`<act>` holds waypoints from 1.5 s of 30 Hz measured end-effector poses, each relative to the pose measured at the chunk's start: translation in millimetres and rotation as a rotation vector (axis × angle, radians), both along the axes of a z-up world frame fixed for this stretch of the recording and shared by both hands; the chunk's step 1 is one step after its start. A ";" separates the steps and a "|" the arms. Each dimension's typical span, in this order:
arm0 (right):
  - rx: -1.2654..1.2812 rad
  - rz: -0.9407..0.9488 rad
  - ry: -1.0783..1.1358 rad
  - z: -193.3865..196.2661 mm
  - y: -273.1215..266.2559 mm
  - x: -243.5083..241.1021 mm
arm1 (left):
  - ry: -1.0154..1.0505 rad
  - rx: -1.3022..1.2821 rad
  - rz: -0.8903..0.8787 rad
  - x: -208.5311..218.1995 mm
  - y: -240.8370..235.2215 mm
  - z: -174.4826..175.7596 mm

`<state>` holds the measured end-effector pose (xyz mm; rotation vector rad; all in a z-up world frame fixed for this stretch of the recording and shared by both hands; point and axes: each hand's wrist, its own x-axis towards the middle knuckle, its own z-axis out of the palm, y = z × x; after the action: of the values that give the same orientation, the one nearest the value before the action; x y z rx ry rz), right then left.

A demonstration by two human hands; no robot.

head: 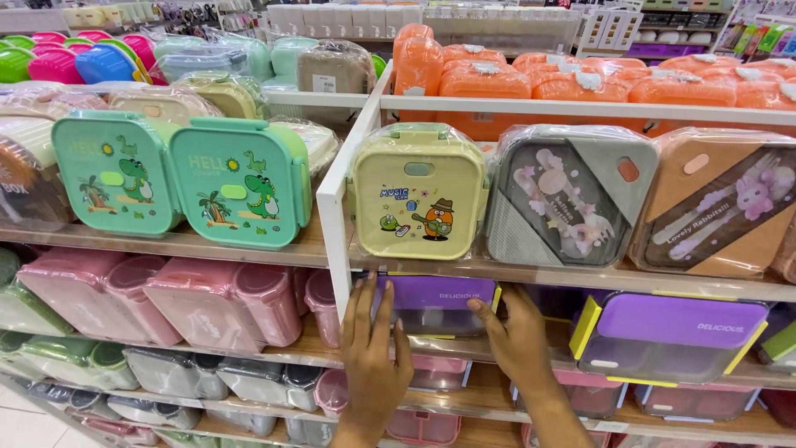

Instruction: Organizing and arranging plastic lunch boxes on retail display shelves to ensure they are neatly aligned.

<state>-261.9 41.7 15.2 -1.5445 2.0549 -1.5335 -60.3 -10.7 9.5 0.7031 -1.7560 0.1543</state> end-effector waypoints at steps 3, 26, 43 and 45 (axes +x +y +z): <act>-0.050 -0.006 0.047 -3.7 2.3 -1.4 | -0.014 0.016 -0.030 3.4 0.1 -1.5; 0.345 -0.090 -0.393 3.8 4.9 -3.4 | 0.016 0.076 -0.127 5.8 4.0 -11.3; -0.501 -0.719 0.068 -22.3 94.1 -12.1 | 0.174 0.328 -0.310 -44.7 41.1 -43.1; -0.517 -0.815 0.223 -23.6 120.7 -55.9 | 0.181 0.317 -0.416 -63.2 50.8 -30.8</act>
<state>-317.8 162.4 -8.4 -1.0477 2.7815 -2.4098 -123.5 40.1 -21.4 0.5401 -1.7275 -0.4659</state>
